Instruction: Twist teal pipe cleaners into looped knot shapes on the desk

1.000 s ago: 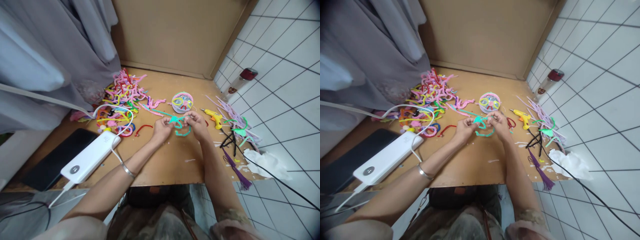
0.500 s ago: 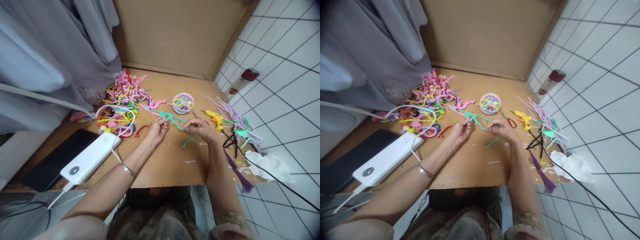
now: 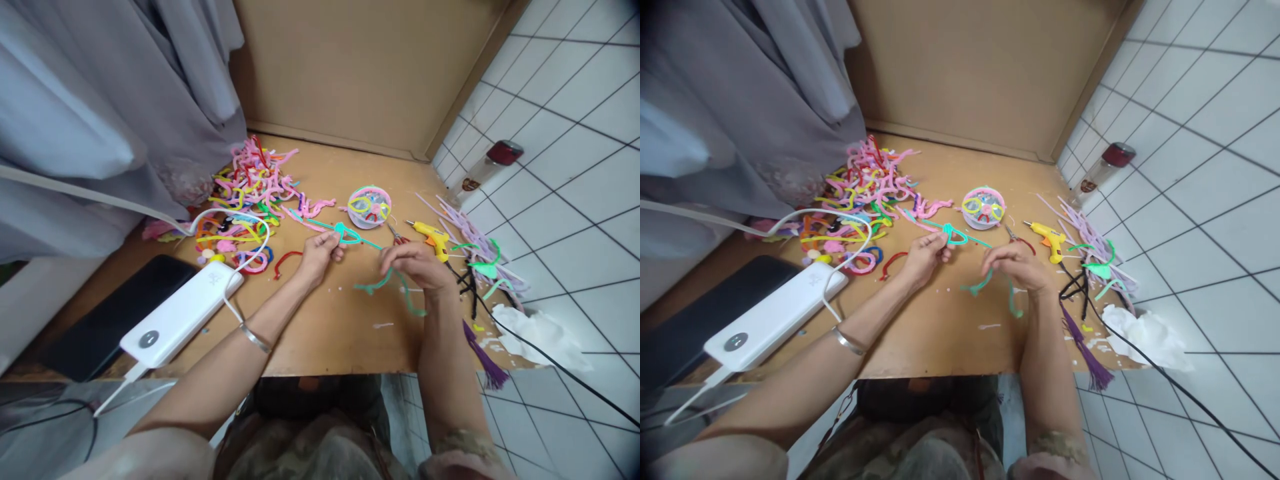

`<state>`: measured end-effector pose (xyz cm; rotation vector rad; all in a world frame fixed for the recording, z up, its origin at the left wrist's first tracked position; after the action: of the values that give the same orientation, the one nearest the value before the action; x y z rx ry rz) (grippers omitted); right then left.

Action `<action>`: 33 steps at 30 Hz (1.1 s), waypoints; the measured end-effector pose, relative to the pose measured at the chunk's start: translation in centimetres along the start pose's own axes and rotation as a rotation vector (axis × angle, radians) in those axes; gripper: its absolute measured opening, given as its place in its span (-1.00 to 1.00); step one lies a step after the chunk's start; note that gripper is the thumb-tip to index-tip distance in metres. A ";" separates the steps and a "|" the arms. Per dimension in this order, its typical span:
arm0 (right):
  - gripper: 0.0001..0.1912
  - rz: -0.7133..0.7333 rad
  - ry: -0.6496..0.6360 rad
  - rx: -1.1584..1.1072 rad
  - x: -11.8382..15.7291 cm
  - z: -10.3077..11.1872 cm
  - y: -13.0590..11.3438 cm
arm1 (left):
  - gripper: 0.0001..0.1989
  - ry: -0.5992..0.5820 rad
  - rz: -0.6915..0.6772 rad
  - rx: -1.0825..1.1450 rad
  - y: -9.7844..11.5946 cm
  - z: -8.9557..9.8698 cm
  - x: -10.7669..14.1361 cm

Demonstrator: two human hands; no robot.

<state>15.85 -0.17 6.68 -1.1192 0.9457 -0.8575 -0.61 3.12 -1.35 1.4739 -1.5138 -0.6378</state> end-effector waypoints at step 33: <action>-0.60 -0.196 0.560 -0.281 -2.0 -1.1 5.5 | -0.63 -0.269 0.065 -0.044 -1.4 -2.3 1.9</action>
<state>14.56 2.47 1.54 -1.2502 1.4686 -1.2632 2.29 1.62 -1.01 1.3399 -1.7329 -0.8514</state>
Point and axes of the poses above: each hand's wrist, its own x-axis away from the middle knuckle, its own z-axis out of the back of the hand, y = z × x, the point moved 8 cm from there along -x, towards the middle knuckle, and after that the axes turned 13 degrees about y, right-handed, at the moved point
